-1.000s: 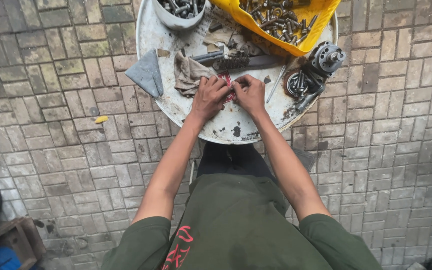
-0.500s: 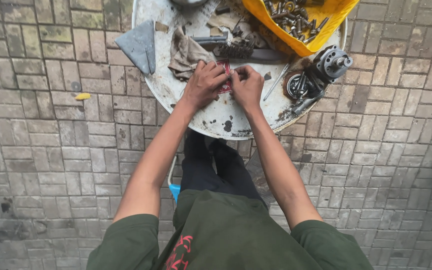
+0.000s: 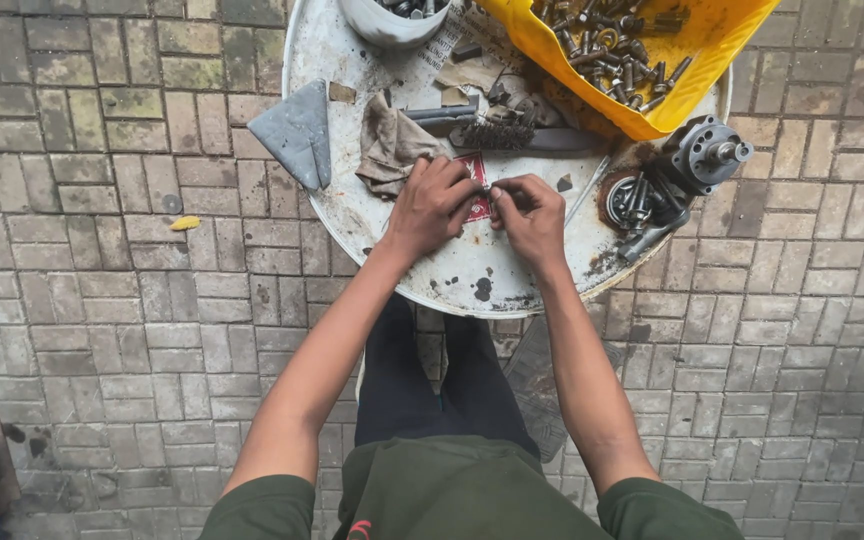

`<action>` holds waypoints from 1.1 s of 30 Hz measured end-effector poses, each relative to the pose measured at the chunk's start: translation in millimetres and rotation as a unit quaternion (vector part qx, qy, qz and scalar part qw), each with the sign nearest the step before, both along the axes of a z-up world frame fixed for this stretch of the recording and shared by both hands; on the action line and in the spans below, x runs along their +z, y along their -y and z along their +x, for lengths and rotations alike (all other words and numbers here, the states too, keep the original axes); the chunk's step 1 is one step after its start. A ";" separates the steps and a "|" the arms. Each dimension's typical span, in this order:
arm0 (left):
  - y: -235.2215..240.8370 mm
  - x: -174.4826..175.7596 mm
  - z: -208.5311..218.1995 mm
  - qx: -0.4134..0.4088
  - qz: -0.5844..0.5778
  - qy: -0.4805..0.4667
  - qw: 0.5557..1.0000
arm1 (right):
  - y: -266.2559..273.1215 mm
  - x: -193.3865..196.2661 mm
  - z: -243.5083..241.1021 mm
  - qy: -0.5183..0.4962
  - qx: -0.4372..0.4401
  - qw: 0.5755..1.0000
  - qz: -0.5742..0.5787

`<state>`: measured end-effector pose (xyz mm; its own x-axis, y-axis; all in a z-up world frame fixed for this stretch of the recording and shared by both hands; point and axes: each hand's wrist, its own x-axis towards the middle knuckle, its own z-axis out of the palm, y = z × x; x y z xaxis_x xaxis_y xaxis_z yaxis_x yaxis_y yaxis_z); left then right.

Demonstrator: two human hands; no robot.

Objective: The person cleans small metal screws by hand, rubbing them together over a white bucket lid. They then pick up a wire brush and use it to scrub a screw, rotating it to clean different sides. The workspace includes a yellow container filled with screws and a metal part.

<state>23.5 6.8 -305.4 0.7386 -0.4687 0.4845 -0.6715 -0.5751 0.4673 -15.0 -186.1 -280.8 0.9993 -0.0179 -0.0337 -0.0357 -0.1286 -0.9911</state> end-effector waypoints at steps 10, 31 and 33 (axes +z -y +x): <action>0.9 3.9 0.0 -0.001 -0.015 -0.007 1.000 | -16.6 -6.2 -3.2 0.041 -0.074 0.984 -0.158; -0.5 21.5 0.8 -0.012 0.016 -0.061 0.998 | 12.4 -5.6 20.4 -0.006 0.085 0.979 -0.186; 1.2 10.3 0.9 -0.016 0.033 -0.101 0.994 | 19.8 -1.5 21.5 -0.039 0.141 0.979 -0.139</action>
